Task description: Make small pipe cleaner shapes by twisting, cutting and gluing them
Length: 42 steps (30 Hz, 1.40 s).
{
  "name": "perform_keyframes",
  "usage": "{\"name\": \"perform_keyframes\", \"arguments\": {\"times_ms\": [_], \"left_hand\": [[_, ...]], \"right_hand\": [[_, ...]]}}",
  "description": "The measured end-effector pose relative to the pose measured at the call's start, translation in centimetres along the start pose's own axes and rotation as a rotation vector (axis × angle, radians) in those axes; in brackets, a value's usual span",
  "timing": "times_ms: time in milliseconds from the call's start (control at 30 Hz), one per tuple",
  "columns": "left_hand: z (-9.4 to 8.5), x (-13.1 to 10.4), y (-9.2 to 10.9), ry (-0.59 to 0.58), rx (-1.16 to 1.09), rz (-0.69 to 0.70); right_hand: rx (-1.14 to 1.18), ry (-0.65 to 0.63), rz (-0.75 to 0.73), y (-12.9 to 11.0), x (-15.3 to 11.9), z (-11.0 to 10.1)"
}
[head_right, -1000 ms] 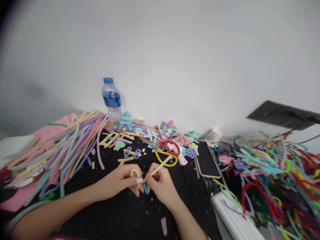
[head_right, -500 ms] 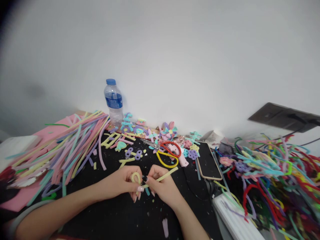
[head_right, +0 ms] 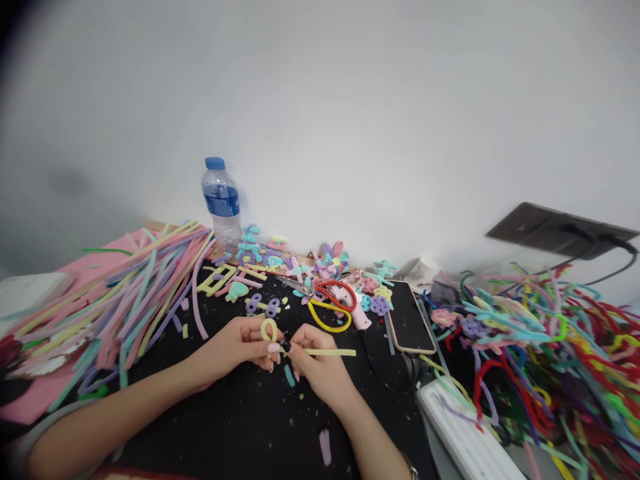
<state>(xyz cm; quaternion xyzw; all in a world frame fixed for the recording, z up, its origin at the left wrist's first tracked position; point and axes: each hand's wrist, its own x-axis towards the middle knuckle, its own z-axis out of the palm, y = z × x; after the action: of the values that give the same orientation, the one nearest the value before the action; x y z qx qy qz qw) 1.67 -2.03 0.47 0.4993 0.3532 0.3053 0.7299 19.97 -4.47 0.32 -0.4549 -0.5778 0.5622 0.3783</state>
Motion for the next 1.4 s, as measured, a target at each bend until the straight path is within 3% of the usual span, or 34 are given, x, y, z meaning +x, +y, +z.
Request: {"name": "perform_keyframes", "arguments": {"times_ms": [300,800,1133,1400], "left_hand": [[0.6,-0.9,-0.1,-0.232,0.091,-0.058],[1.0,-0.9,-1.6,-0.241,0.059,-0.135],[0.8,-0.9,-1.5,-0.307,0.044,-0.142],[1.0,-1.1,-1.4,-0.296,0.053,-0.176]], "right_hand": [[-0.304,-0.191,0.028,-1.5,-1.5,-1.2],[-0.326,-0.075,-0.040,0.1,-1.1,-0.4],[-0.292,-0.168,0.044,-0.2,-1.3,-0.6],[-0.291,-0.157,0.019,-0.4,-1.5,-0.3]]}}
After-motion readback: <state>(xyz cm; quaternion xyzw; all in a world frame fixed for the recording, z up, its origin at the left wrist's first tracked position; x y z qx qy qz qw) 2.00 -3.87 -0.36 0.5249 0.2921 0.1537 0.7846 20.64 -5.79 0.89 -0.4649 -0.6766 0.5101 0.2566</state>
